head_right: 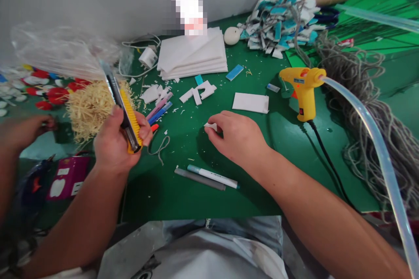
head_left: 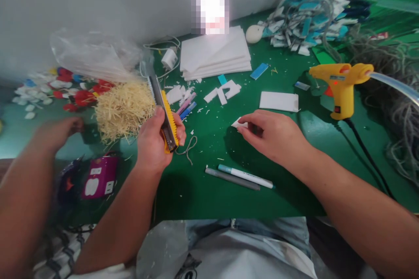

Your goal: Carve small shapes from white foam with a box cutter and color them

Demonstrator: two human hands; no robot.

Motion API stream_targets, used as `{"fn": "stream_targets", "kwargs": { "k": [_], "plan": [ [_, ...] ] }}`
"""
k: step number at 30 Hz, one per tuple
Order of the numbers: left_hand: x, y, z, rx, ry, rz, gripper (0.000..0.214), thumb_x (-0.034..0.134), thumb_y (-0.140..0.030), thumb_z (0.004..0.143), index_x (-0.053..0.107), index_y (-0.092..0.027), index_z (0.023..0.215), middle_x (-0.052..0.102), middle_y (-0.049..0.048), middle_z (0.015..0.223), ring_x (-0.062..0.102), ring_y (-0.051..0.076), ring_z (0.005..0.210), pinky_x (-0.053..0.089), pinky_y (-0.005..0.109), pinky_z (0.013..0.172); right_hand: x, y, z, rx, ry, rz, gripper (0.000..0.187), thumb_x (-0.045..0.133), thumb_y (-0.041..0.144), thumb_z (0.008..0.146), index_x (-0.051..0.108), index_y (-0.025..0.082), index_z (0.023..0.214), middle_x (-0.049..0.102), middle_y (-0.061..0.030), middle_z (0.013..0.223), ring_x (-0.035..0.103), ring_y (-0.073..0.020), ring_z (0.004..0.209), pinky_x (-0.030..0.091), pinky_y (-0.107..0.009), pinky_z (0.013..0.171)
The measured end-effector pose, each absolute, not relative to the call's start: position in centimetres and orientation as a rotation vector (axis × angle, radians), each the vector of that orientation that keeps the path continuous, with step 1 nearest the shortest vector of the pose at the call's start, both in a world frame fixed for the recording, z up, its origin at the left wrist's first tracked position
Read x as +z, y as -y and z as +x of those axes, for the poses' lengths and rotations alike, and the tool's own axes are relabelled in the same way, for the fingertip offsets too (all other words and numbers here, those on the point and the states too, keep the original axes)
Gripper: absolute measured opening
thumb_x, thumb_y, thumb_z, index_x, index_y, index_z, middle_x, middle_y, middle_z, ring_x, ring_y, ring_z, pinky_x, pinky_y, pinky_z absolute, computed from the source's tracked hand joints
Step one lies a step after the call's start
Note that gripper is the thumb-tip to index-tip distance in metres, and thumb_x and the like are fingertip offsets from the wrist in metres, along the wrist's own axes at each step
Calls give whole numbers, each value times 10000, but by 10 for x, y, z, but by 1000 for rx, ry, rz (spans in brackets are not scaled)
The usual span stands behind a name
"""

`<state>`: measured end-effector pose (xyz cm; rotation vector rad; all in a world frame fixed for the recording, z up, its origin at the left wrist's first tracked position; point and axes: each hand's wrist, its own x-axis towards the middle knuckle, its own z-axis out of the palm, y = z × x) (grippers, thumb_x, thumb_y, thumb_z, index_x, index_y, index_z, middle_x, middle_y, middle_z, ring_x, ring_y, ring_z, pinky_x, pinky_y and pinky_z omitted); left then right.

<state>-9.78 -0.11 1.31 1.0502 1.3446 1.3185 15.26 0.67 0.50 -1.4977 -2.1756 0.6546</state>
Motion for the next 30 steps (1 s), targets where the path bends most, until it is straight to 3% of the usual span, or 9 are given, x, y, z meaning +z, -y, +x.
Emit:
{"fn": "stream_targets", "kwargs": {
  "k": [7, 10, 14, 17, 20, 26, 30],
  "plan": [
    [16, 2, -95, 1420, -1337, 1047, 215, 790, -363, 692, 707, -212, 822, 592, -20, 602, 540, 121, 483, 423, 258, 461, 7, -9, 153, 660, 2122, -1538, 211, 632, 316, 939, 815, 218, 976, 747, -34, 790, 596, -154, 624, 438, -305, 601],
    [18, 3, -96, 1413, -1370, 1076, 312, 754, -239, 645, 705, -239, 953, 666, -22, 748, 546, 107, 492, 439, 265, 500, 7, -9, 153, 660, 2135, -1547, 206, 638, 313, 939, 816, 217, 978, 739, -34, 782, 594, -156, 623, 433, -307, 598],
    [16, 4, -104, 1155, -1483, 1300, 339, 754, -267, 663, 703, -241, 998, 713, 18, 946, 581, 130, 603, 484, 272, 560, 8, -9, 153, 665, 2172, -1552, 208, 631, 302, 943, 816, 212, 979, 738, -44, 809, 604, -164, 650, 448, -308, 619],
    [14, 5, -110, 860, -1562, 1528, 411, 766, -316, 697, 724, -214, 1093, 726, 36, 953, 643, 175, 745, 535, 262, 643, 9, -9, 153, 668, 2201, -1595, 219, 630, 309, 947, 821, 206, 977, 727, -50, 791, 614, -177, 670, 444, -313, 625],
    [11, 6, -110, 616, -1572, 1711, 454, 743, -338, 745, 743, -211, 1181, 742, 33, 905, 669, 183, 744, 555, 269, 686, 10, -10, 152, 676, 2212, -1624, 212, 640, 303, 938, 826, 214, 990, 722, -45, 775, 606, -172, 654, 437, -309, 618],
    [8, 6, -111, 680, -1838, 1887, 261, 641, -460, 871, 769, -232, 864, 751, 27, 791, 691, 204, 738, 544, 292, 684, 11, -10, 151, 667, 2217, -1634, 207, 647, 286, 932, 833, 211, 983, 721, -35, 763, 594, -160, 648, 427, -290, 618],
    [13, 0, -125, 623, -2099, 2065, 228, 590, -408, 899, 724, -234, 838, 735, 26, 830, 669, 208, 787, 531, 339, 773, 14, -9, 150, 654, 2218, -1679, 209, 653, 283, 930, 833, 210, 1006, 727, -30, 776, 602, -160, 656, 433, -287, 627]
  ]
}}
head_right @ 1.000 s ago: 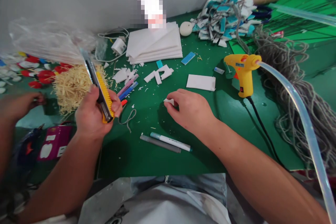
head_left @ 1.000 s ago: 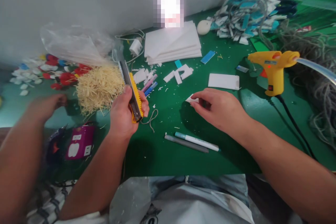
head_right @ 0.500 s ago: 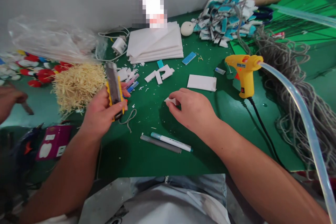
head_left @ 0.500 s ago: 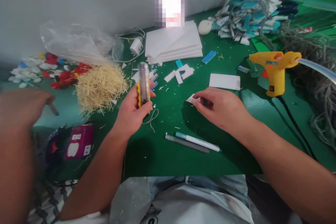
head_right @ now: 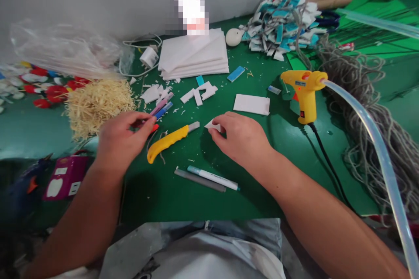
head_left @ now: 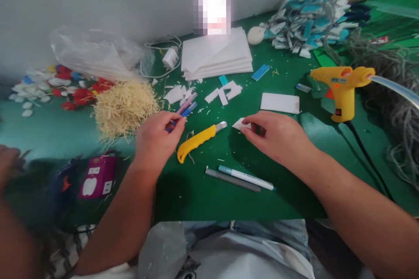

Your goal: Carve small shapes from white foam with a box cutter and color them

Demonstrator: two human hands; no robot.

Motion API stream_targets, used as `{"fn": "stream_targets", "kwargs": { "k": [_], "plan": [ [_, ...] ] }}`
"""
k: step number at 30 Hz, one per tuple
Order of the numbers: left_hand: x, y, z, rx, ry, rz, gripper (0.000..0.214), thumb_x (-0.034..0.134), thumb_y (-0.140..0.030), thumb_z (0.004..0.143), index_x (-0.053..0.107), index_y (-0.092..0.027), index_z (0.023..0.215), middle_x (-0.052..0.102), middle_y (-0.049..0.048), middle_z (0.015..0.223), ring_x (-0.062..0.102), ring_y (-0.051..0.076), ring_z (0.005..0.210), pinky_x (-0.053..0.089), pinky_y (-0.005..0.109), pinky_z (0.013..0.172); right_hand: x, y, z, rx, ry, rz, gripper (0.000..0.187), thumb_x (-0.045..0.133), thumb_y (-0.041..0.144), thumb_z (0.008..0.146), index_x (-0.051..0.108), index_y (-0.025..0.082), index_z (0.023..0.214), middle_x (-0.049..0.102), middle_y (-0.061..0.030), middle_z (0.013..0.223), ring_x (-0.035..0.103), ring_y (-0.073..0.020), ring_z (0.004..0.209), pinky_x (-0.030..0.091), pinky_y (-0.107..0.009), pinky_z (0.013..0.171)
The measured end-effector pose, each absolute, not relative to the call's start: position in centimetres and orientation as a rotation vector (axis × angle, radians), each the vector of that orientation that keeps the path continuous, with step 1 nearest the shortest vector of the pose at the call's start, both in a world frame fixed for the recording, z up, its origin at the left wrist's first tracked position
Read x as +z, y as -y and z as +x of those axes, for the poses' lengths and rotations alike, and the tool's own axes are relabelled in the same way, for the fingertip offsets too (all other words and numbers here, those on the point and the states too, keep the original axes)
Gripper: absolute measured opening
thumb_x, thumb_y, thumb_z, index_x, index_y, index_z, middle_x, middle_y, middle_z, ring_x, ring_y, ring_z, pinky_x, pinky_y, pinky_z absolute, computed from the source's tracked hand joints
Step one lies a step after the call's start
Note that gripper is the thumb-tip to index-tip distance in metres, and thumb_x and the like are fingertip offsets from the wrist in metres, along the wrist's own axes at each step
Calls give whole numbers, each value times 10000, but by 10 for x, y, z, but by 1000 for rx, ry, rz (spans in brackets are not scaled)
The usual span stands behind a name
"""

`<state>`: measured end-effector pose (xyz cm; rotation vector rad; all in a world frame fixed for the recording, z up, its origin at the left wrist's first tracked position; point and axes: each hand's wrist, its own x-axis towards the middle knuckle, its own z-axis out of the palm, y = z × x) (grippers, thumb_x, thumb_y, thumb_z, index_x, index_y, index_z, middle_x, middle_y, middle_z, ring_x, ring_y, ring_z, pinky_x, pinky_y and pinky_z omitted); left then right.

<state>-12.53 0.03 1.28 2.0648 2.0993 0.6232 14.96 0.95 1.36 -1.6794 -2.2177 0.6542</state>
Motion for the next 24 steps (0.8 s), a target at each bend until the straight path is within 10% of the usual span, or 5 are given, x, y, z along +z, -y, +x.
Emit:
{"fn": "stream_targets", "kwargs": {
  "k": [24],
  "plan": [
    [12, -15, -139, 324, -2293, 1939, 236, 614, -389, 924, 745, -200, 972, 719, 66, 951, 661, 240, 896, 517, 370, 861, 15, -14, 149, 611, 2381, -1894, 458, 621, 221, 872, 730, 208, 1317, 713, -28, 791, 587, -194, 670, 361, -310, 567]
  ]
}}
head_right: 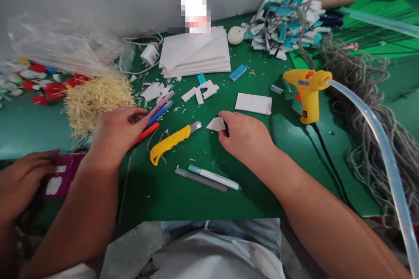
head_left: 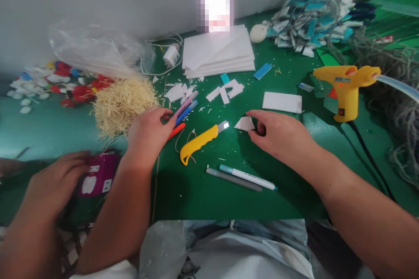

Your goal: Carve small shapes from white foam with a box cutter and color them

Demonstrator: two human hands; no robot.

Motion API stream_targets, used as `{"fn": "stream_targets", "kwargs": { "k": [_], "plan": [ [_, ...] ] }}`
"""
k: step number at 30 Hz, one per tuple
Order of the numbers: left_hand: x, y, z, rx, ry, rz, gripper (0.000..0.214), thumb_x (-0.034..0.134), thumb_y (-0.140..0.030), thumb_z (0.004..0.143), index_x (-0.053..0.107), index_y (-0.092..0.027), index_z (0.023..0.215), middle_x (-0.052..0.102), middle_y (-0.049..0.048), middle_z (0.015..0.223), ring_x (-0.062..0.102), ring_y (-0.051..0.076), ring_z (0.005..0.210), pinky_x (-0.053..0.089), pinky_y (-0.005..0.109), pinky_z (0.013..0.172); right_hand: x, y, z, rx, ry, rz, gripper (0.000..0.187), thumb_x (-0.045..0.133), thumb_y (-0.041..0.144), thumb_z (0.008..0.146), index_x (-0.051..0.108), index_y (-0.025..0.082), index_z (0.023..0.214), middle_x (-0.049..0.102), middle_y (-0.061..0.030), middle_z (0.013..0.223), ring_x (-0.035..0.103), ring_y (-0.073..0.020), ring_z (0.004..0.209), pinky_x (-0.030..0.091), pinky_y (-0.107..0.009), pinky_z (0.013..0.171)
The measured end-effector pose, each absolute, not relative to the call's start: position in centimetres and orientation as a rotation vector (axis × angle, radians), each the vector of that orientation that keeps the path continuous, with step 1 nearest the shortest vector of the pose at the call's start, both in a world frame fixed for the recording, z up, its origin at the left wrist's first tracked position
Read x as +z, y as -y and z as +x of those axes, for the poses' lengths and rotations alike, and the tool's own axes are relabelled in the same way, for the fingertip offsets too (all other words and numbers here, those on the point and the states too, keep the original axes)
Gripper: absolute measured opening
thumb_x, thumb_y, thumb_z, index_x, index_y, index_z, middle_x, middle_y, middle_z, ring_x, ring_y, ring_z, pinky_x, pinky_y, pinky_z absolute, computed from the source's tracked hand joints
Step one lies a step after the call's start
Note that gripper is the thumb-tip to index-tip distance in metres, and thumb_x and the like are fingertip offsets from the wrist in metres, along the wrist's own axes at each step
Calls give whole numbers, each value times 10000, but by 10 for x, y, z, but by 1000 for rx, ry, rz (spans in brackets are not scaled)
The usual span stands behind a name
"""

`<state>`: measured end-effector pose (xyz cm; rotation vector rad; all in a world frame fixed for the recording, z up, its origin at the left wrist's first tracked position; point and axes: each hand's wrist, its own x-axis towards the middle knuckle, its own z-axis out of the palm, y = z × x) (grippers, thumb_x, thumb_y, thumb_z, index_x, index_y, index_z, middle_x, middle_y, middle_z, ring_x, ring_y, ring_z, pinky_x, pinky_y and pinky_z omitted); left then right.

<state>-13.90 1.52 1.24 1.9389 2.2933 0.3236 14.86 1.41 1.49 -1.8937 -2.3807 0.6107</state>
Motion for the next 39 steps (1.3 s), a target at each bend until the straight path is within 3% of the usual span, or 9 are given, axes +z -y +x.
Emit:
{"fn": "stream_targets", "kwargs": {
  "k": [7, 11, 15, 22, 29, 32, 34, 39],
  "plan": [
    [-3, -26, -151, 419, -2275, 1734, 207, 661, -428, 863, 766, -257, 914, 747, 13, 878, 686, 236, 808, 543, 347, 776, 19, -13, 147, 622, 2368, -1984, 302, 697, 341, 906, 751, 228, 1181, 738, -36, 879, 641, -210, 782, 361, -304, 603],
    [-4, -28, -152, 425, -2317, 1693, 177, 694, -427, 836, 760, -273, 894, 749, 5, 879, 682, 243, 812, 543, 361, 787, 20, -11, 146, 589, 2369, -1969, 364, 782, 409, 835, 750, 232, 1151, 738, -31, 900, 636, -203, 763, 345, -299, 581],
    [-1, -29, -147, 416, -2351, 1703, 171, 685, -417, 856, 741, -256, 844, 740, -3, 863, 660, 218, 797, 534, 354, 806, 20, -11, 147, 621, 2400, -1941, 352, 737, 340, 855, 747, 243, 1193, 733, -25, 889, 635, -200, 758, 350, -297, 581],
    [4, -26, -143, 509, -2249, 1876, 201, 661, -417, 883, 693, -230, 814, 673, -10, 787, 627, 187, 778, 507, 336, 782, 15, -10, 148, 537, 2363, -1879, 221, 766, 352, 814, 728, 222, 988, 706, -20, 795, 610, -185, 678, 338, -284, 549],
    [11, -18, -141, 604, -2137, 2045, 168, 612, -368, 908, 675, -233, 831, 645, 5, 798, 597, 172, 741, 494, 339, 756, 18, -9, 146, 565, 2294, -1927, 286, 789, 437, 810, 705, 217, 971, 712, -25, 806, 597, -188, 683, 319, -288, 555],
    [15, -9, -134, 643, -1936, 2188, 200, 612, -394, 931, 707, -231, 864, 674, -5, 790, 564, 140, 642, 477, 307, 667, 21, -10, 145, 606, 2243, -1952, 199, 711, 400, 883, 665, 222, 807, 684, -18, 750, 571, -173, 667, 322, -290, 575],
    [17, -1, -127, 615, -1693, 2304, 196, 623, -392, 945, 728, -233, 895, 710, -7, 814, 565, 126, 605, 472, 290, 624, 21, -10, 145, 623, 2202, -1904, 259, 664, 366, 905, 602, 226, 697, 628, -8, 675, 531, -159, 630, 326, -290, 580],
    [16, 22, -101, 503, -912, 2546, 223, 617, -347, 1018, 700, -216, 857, 750, 20, 862, 697, 146, 785, 526, 263, 725, 18, -8, 150, 603, 2067, -1665, 365, 643, 365, 889, 473, 234, 593, 473, 25, 544, 424, -131, 551, 317, -296, 570]
  ]
}}
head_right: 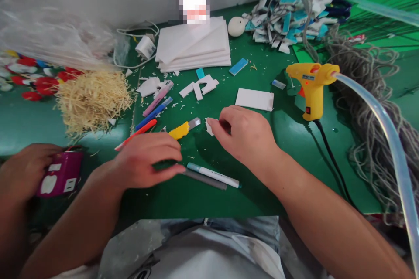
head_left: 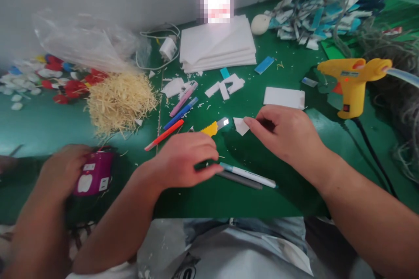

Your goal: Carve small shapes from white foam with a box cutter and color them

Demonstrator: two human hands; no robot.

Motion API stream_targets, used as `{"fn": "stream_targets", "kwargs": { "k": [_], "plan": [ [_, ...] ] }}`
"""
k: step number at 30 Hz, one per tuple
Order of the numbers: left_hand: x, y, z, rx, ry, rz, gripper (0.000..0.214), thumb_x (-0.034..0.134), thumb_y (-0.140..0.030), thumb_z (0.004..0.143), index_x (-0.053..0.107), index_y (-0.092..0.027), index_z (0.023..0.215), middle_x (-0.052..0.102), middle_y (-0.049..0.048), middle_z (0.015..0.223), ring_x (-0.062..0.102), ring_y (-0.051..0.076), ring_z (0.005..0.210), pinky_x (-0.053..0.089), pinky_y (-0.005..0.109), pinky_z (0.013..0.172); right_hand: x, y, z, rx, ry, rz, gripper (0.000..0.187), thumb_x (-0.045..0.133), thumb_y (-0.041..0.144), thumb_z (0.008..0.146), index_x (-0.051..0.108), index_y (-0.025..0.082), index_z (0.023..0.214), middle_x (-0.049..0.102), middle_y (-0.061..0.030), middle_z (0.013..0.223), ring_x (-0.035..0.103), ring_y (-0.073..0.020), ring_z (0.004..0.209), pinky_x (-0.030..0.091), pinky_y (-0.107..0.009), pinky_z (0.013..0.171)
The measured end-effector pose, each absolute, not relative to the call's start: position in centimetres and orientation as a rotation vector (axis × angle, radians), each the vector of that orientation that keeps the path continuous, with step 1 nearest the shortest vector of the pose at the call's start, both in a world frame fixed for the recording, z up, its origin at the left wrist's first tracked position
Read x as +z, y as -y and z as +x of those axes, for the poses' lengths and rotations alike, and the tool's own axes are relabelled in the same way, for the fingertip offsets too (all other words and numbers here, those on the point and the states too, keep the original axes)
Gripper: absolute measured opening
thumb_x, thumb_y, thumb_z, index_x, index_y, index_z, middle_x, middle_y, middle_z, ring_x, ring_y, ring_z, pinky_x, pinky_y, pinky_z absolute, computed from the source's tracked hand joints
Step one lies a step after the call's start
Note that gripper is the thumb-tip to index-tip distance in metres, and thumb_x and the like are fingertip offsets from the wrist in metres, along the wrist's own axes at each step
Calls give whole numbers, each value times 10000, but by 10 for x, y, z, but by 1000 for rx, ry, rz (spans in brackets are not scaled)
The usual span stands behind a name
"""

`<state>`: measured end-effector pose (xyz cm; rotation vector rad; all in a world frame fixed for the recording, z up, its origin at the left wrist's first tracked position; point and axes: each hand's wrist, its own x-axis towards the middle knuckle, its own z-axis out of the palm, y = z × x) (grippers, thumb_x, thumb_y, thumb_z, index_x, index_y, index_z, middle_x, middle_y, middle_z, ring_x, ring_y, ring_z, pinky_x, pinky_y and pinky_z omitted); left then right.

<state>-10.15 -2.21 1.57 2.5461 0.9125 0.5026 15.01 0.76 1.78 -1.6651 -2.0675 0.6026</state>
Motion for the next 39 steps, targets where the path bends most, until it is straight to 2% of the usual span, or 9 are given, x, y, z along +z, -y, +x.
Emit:
{"fn": "stream_targets", "kwargs": {
  "k": [4, 10, 13, 18, 20, 24, 28, 33, 39],
  "plan": [
    [9, 32, -85, 403, -759, 2642, 193, 620, -334, 1020, 713, -189, 932, 756, 51, 949, 693, 177, 801, 534, 301, 728, 16, -5, 154, 596, 2022, -1595, 438, 601, 408, 909, 410, 234, 556, 440, 22, 538, 385, -123, 544, 306, -306, 564],
    [-2, 31, -84, 360, -719, 2658, 244, 647, -332, 1009, 728, -171, 1174, 746, 84, 1028, 715, 200, 870, 562, 307, 742, 18, -5, 154, 590, 2034, -1543, 399, 602, 386, 904, 435, 239, 572, 464, 24, 542, 392, -119, 516, 318, -290, 539],
    [-3, 29, -85, 381, -728, 2677, 265, 651, -355, 1011, 735, -161, 1169, 746, 92, 1018, 718, 205, 870, 567, 310, 737, 17, -6, 153, 579, 2061, -1538, 391, 623, 377, 905, 446, 239, 585, 469, 31, 544, 396, -113, 507, 323, -281, 536],
    [-3, 29, -82, 462, -726, 2705, 369, 534, -458, 1074, 750, -159, 1078, 761, 76, 951, 720, 188, 814, 559, 297, 701, 15, -6, 152, 575, 2055, -1585, 365, 642, 362, 889, 479, 230, 591, 490, 28, 559, 406, -112, 520, 317, -282, 539],
    [-2, 28, -82, 532, -730, 2753, 359, 520, -428, 1087, 754, -161, 1035, 766, 61, 906, 721, 176, 792, 553, 286, 700, 14, -6, 153, 585, 2058, -1597, 338, 640, 356, 887, 510, 227, 602, 506, 23, 566, 417, -116, 526, 323, -284, 544],
    [6, 19, -99, 723, -1197, 2789, 157, 607, -230, 1031, 762, -216, 1054, 783, 37, 945, 730, 176, 846, 540, 280, 754, 14, -7, 154, 577, 2097, -1619, 292, 638, 363, 898, 581, 225, 647, 549, 12, 595, 456, -127, 542, 335, -283, 551],
    [12, 1, -128, 487, -2083, 2342, 165, 625, -328, 990, 769, -251, 1010, 752, 63, 1002, 724, 257, 943, 547, 362, 813, 16, -8, 152, 565, 2088, -1699, 250, 653, 349, 889, 637, 223, 674, 588, 2, 603, 493, -138, 559, 345, -284, 553],
    [8, -11, -140, 356, -2104, 2058, 208, 677, -332, 914, 780, -203, 1041, 761, 74, 1009, 704, 261, 900, 548, 400, 877, 20, -8, 149, 592, 2037, -1819, 147, 678, 304, 871, 726, 223, 757, 665, -2, 633, 537, -147, 572, 366, -288, 566],
    [7, -13, -137, 481, -2121, 2071, 190, 652, -303, 908, 772, -211, 1022, 760, 56, 944, 679, 219, 781, 549, 372, 781, 22, -8, 150, 588, 2076, -1908, 128, 706, 308, 877, 748, 222, 793, 691, -5, 676, 555, -153, 614, 369, -283, 581]
  ]
}}
